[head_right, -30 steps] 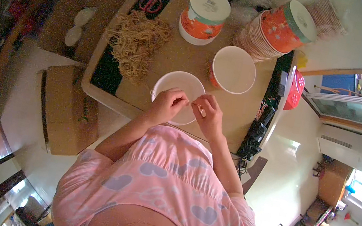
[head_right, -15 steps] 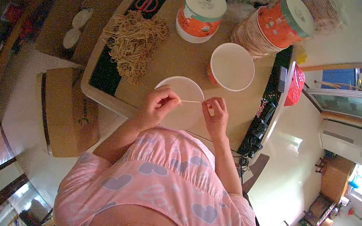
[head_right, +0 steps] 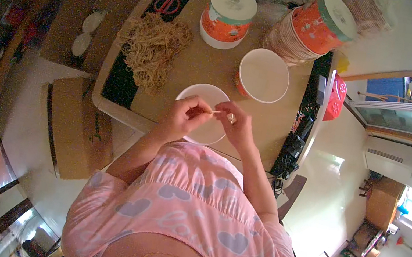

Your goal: Tying string onto paper bowls for packaging.

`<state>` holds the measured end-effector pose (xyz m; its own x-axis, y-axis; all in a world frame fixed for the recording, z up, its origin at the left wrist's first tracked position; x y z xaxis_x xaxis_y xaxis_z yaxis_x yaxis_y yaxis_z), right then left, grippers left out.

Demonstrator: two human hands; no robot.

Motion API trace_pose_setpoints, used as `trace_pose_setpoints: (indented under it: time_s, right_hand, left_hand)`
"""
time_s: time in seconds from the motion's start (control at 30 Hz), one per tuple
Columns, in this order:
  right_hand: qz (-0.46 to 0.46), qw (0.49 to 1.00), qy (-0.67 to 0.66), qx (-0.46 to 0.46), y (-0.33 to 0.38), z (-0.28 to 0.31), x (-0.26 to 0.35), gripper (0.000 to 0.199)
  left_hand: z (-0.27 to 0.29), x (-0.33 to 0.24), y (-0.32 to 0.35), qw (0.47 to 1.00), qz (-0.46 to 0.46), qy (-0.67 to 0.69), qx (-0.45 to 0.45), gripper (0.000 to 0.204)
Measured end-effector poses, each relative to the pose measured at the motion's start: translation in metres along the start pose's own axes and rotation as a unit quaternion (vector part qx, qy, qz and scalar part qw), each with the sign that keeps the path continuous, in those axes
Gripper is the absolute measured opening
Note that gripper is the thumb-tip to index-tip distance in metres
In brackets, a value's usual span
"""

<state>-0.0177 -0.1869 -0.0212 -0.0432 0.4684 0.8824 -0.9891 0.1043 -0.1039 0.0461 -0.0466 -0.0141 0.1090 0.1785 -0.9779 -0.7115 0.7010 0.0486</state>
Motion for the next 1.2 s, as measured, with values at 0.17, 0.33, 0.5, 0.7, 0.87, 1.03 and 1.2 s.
trace_pose_setpoints:
  time_s: [0.17, 0.33, 0.5, 0.7, 0.87, 1.03, 1.2]
  right_hand:
    - [-0.076, 0.987, -0.1, -0.1, -0.01, 0.007, -0.044, 0.014]
    - [-0.062, 0.98, -0.034, -0.184, -0.022, 0.006, -0.064, 0.012]
    - [-0.271, 0.942, -0.155, -0.122, -0.01, -0.014, -0.141, 0.01]
    - [-0.302, 0.935, -0.185, -0.01, 0.009, -0.042, -0.179, 0.007]
    - [-0.254, 0.923, -0.269, 0.104, 0.017, -0.047, -0.162, 0.038]
    - [-0.403, 0.831, -0.35, 0.159, 0.017, -0.032, -0.126, 0.05]
    - [-0.158, 0.957, -0.241, 0.025, -0.025, 0.078, -0.021, 0.046]
  left_hand:
    - [0.029, 0.03, -0.014, 0.995, 0.031, -0.026, -0.089, 0.008]
    - [0.051, 0.095, -0.036, 0.972, 0.047, -0.142, -0.183, 0.011]
    - [0.047, 0.157, -0.043, 0.977, 0.127, -0.117, -0.127, 0.01]
    - [0.017, 0.268, -0.014, 0.946, 0.276, -0.164, 0.044, 0.022]
    - [-0.007, 0.284, 0.002, 0.971, 0.228, -0.04, 0.052, 0.026]
    - [0.007, 0.239, -0.001, 0.985, 0.171, 0.012, 0.034, 0.026]
    - [0.046, 0.11, -0.015, 0.958, 0.136, 0.245, -0.065, 0.034]
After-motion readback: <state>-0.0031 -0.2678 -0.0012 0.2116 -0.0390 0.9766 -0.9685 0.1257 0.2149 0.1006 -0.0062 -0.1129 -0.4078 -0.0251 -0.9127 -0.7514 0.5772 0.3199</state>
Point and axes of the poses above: each hand's wrist, its own y-axis away from the middle knuckle, its own z-axis out of the back of the hand, x = y × z, the point moved 6 cm from there along -y, towards the middle knuckle, and after that the axes turned 11 degrees about -y, right-handed, at the moved point
